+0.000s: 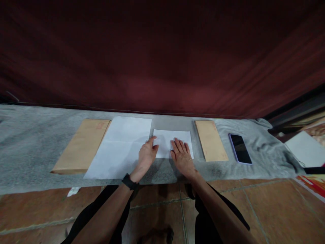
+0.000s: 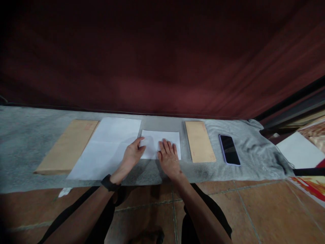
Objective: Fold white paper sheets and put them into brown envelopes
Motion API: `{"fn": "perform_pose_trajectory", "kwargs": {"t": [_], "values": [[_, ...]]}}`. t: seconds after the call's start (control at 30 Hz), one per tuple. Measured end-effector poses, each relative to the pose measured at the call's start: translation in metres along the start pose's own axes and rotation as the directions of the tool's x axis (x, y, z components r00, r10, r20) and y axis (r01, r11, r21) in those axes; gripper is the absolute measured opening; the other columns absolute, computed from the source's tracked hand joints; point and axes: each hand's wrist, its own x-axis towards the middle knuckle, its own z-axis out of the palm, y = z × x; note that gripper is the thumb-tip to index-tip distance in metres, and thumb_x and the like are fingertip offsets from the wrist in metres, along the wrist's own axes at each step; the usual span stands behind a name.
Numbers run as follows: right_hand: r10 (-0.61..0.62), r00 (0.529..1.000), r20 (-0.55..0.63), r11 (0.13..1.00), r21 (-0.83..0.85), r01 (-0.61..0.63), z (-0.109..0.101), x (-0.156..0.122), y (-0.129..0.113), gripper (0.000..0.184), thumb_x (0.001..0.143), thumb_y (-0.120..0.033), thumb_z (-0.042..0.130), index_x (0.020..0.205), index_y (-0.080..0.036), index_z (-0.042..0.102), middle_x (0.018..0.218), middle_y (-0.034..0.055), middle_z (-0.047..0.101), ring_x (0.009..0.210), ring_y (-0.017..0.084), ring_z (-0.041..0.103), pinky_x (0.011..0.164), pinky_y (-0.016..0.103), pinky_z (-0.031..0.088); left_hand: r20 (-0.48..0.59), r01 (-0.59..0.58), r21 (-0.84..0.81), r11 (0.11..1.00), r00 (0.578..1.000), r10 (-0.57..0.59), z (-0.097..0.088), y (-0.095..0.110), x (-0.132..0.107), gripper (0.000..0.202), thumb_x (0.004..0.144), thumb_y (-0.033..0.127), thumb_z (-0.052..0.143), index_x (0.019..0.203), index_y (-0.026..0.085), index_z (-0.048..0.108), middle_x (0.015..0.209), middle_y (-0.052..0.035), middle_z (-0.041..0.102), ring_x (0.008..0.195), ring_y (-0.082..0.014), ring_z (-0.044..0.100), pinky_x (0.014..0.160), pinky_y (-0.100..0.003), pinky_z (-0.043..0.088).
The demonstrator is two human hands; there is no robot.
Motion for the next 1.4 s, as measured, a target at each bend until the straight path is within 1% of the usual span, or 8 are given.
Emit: {"fn": "perform_pose_trajectory", "kwargs": {"t": [0.13,0.23,0.4,0.53,0.7,1.07,1.27,1.4], "values": [[0.015,1.0,0.014,1.0,-0.017,-0.014,0.002,-0.001,0.0,0.053,0.105,-0.034,0.033,0.155,-0.016,0.037,0.164,0.0088,0.032,0.15,0.028,0.028,0.124,0.049,0.017,-0.073,-0.068,-0.025,0.997,0.995,0.066,0.002,-0.002,-0.001,0.053,0.087,0.014,0.059,0.14,0.016,0.052,0.115,-0.0115,0.07,0.099,-0.0236,0.068,0.091,-0.034,0.052],[0.043,0.999,0.021,0.999,-0.02,-0.043,0.0,0.001,0.004,0.053,0.105,-0.035,0.035,0.155,-0.017,0.038,0.164,0.0076,0.031,0.15,0.028,0.029,0.124,0.049,0.017,-0.128,-0.104,-0.062,0.993,0.987,0.096,0.001,-0.004,-0.001,0.056,0.084,0.009,0.059,0.139,0.015,0.052,0.123,-0.0135,0.063,0.102,-0.0233,0.067,0.094,-0.034,0.053],[0.164,0.986,0.022,0.986,-0.047,-0.162,-0.003,0.003,0.01,0.054,0.105,-0.039,0.036,0.155,-0.02,0.037,0.164,0.0077,0.031,0.15,0.03,0.028,0.122,0.054,0.019,-0.108,-0.078,-0.095,0.992,0.992,0.068,-0.004,-0.005,0.0,0.058,0.082,0.01,0.061,0.139,0.015,0.053,0.109,-0.0095,0.065,0.093,-0.0218,0.067,0.093,-0.035,0.053],[0.197,0.98,0.023,0.979,-0.063,-0.195,-0.003,0.005,0.013,0.056,0.105,-0.04,0.035,0.156,-0.019,0.034,0.165,0.0088,0.029,0.151,0.029,0.025,0.121,0.052,0.02,-0.076,-0.024,-0.129,0.991,0.997,0.014,-0.008,-0.007,0.003,0.058,0.082,0.015,0.064,0.14,0.017,0.053,0.095,-0.0045,0.068,0.088,-0.0202,0.067,0.085,-0.032,0.053],[0.194,0.981,0.024,0.978,-0.084,-0.192,-0.002,0.005,0.012,0.057,0.105,-0.041,0.036,0.157,-0.018,0.033,0.165,0.0094,0.027,0.151,0.031,0.025,0.122,0.054,0.016,-0.018,0.062,-0.2,0.978,0.998,-0.067,-0.008,-0.011,0.006,0.063,0.08,0.02,0.069,0.14,0.019,0.051,0.084,0.0001,0.068,0.076,-0.0174,0.066,0.073,-0.028,0.051],[0.068,0.997,0.046,0.996,-0.065,-0.065,-0.002,0.003,0.004,0.054,0.106,-0.039,0.035,0.157,-0.021,0.032,0.166,0.0047,0.025,0.152,0.028,0.024,0.124,0.056,0.011,0.023,0.067,-0.153,0.986,0.998,-0.064,-0.008,-0.009,0.005,0.056,0.081,0.023,0.069,0.135,0.017,0.054,0.077,0.0006,0.067,0.072,-0.018,0.065,0.065,-0.027,0.043],[0.1,0.993,0.054,0.993,-0.061,-0.097,-0.003,0.005,0.008,0.054,0.105,-0.039,0.037,0.157,-0.026,0.033,0.165,0.0043,0.028,0.152,0.028,0.024,0.123,0.054,0.016,0.015,0.016,-0.357,0.934,1.0,-0.011,-0.006,-0.009,0.005,0.052,0.078,0.021,0.066,0.128,0.017,0.055,0.063,0.0069,0.058,0.056,-0.0136,0.055,0.057,-0.025,0.039],[0.104,0.993,0.063,0.993,-0.063,-0.1,-0.003,0.006,0.013,0.055,0.105,-0.041,0.038,0.157,-0.026,0.033,0.165,0.0043,0.027,0.152,0.028,0.024,0.123,0.053,0.016,0.048,0.03,-0.59,0.807,0.999,-0.002,-0.007,-0.004,0.003,0.059,0.075,0.024,0.066,0.131,0.016,0.052,0.059,0.0095,0.051,0.05,-0.0111,0.048,0.053,-0.023,0.036]]}}
